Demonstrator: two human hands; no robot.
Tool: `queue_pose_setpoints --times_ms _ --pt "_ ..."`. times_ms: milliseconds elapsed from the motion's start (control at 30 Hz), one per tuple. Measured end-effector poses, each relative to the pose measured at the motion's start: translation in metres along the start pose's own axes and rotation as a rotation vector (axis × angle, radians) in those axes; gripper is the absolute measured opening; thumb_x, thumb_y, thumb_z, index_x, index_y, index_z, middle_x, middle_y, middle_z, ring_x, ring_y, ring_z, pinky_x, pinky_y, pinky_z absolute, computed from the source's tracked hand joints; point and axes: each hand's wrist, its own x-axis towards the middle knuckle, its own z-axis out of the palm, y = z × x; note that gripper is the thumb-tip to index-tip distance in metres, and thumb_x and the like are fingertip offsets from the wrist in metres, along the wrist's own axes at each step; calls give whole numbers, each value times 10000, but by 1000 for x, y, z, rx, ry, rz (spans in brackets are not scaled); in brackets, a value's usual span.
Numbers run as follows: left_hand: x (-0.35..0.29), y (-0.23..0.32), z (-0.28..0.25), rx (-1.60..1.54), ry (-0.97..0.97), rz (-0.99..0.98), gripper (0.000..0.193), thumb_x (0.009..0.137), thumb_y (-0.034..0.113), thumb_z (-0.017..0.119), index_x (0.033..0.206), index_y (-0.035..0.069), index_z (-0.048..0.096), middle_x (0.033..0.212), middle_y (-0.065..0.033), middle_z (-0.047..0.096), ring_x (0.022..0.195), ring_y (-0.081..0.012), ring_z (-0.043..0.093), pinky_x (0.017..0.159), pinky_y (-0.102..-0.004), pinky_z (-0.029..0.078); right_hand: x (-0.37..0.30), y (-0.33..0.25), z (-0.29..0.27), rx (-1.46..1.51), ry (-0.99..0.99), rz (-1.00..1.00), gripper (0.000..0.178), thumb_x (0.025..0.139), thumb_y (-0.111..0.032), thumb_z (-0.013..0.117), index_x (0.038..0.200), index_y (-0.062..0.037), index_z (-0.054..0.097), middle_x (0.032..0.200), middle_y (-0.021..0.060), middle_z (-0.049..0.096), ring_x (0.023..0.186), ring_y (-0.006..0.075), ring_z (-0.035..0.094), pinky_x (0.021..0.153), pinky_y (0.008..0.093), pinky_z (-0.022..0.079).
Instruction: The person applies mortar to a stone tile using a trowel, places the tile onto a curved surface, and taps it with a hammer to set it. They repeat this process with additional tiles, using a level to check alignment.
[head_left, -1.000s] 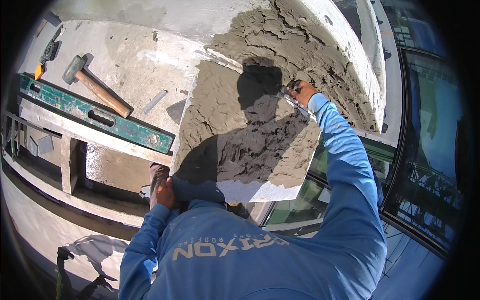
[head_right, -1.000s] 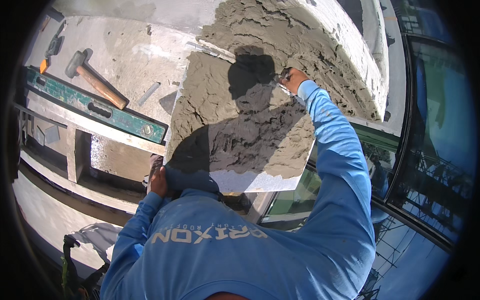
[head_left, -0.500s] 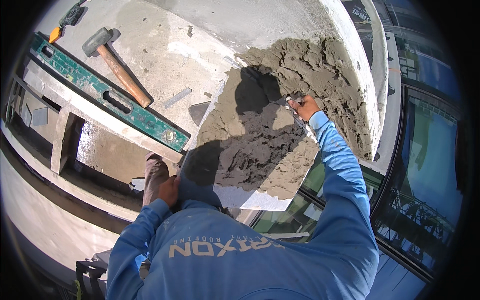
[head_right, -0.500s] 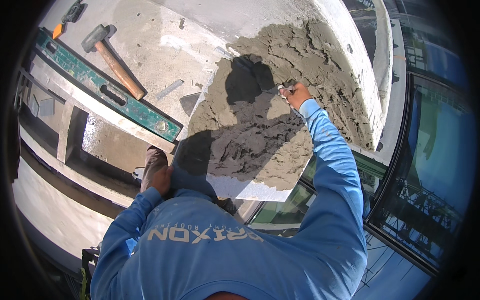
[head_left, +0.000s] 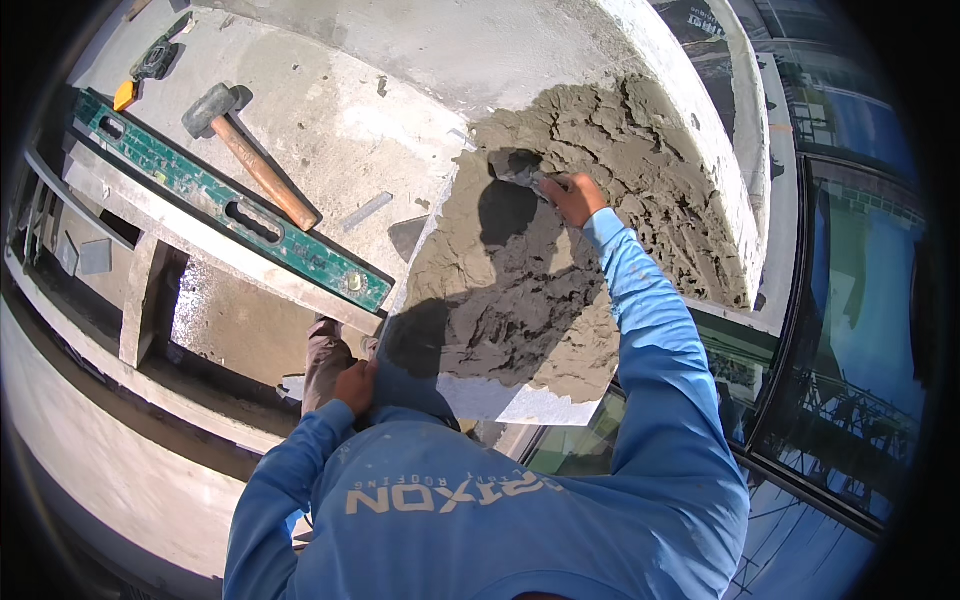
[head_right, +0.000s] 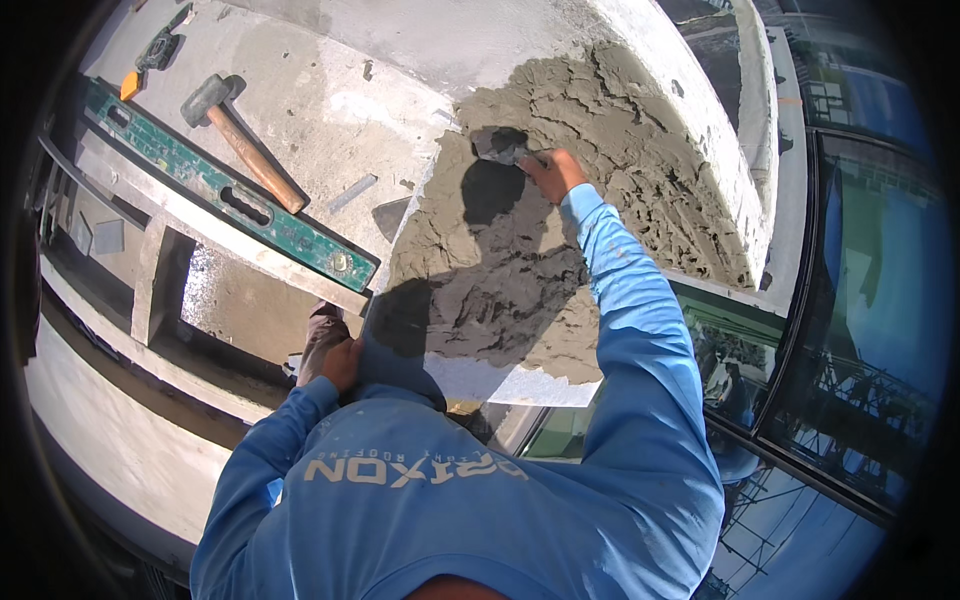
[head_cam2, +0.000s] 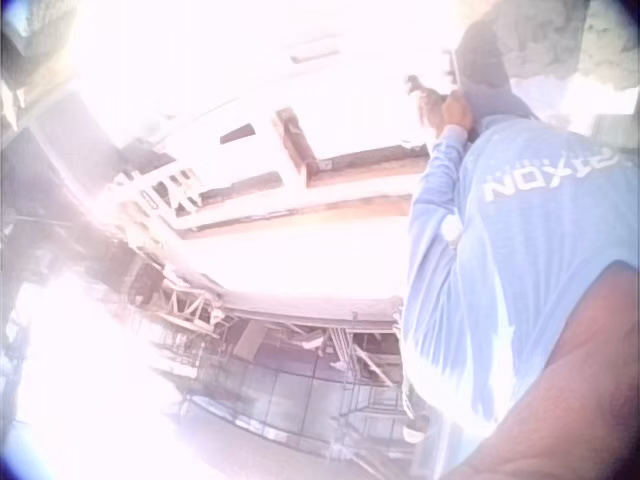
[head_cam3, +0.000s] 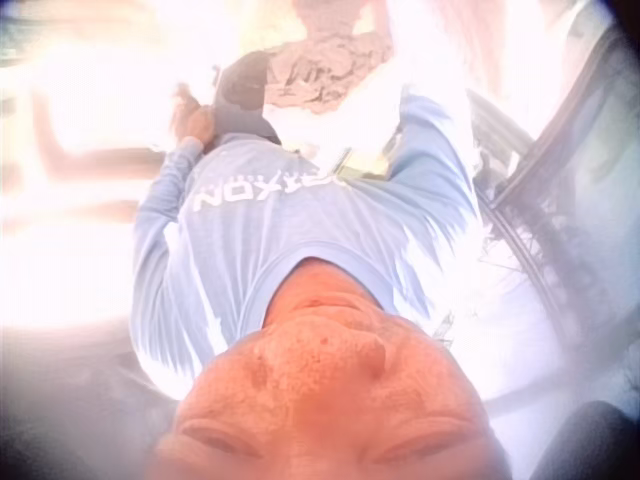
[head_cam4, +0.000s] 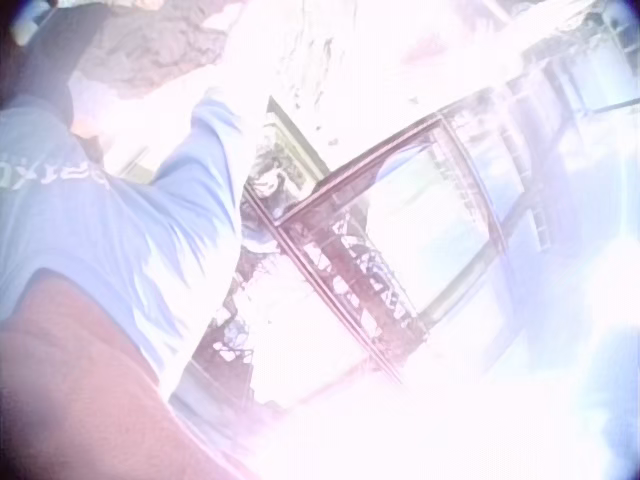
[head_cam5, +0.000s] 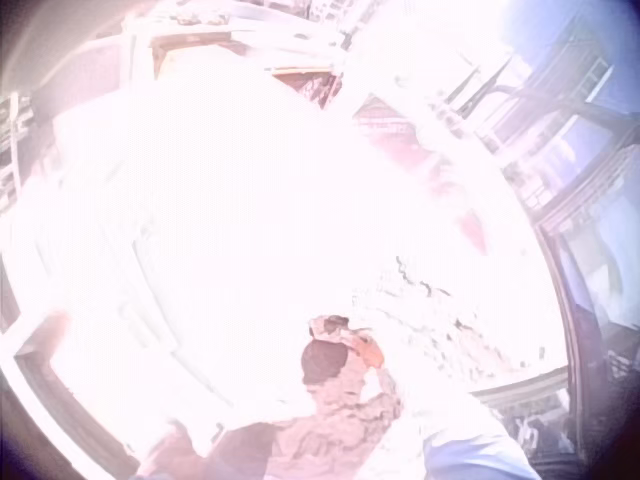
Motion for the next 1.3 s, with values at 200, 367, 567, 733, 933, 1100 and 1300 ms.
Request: queue_pose_setpoints --times_ms 200,367,567,733,933,1100,1300 --pt "5 -6 -3 56 -1 66 549 1009 491 425 888 5 648 902 -272 666 902 -467 633 807 -532 473 -29 13 39 221 274 -238 522 914 -459 665 1040 47 701 641 140 659 610 226 654 637 367 523" --pt "14 -7 -17 146 -82 7 529 987 501 478 928 8 661 958 -262 671 946 -441 634 822 -482 474 -136 16 40 586 392 -158 406 910 -296 736 1110 50 662 782 50 638 651 119 587 600 278 488" --pt "27 -5 -30 157 -158 190 457 990 415 498 1060 -3 669 1025 -247 679 1004 -433 631 883 -462 481 -327 12 -1 904 547 -147 400 906 -165 725 1157 69 518 868 96 662 634 93 551 579 266 463" --pt "37 -1 -37 288 -248 275 491 1002 393 454 960 -51 659 873 -233 693 829 -345 673 768 -440 502 -424 9 43 839 960 -169 407 998 -299 551 1135 84 560 797 96 646 625 124 570 609 261 456" --pt "43 0 -40 252 -335 254 494 1008 386 445 904 -55 644 813 -217 678 759 -315 658 732 -434 503 -370 6 217 942 777 548 319 1017 -297 517 971 17 552 587 29 502 507 92 486 467 275 388" --pt "51 -13 -37 250 -295 336 482 1009 382 458 914 -50 650 812 -191 684 752 -292 657 723 -425 504 -382 23 234 1273 363 501 457 1004 -428 541 890 13 566 556 31 491 451 98 474 420 306 377" --pt "46 -21 -31 203 -303 170 456 991 399 488 977 -25 656 940 -255 671 915 -404 635 824 -467 486 -301 54 115 352 479 226 325 943 -290 593 947 33 568 657 252 565 690 454 609 624 487 478"
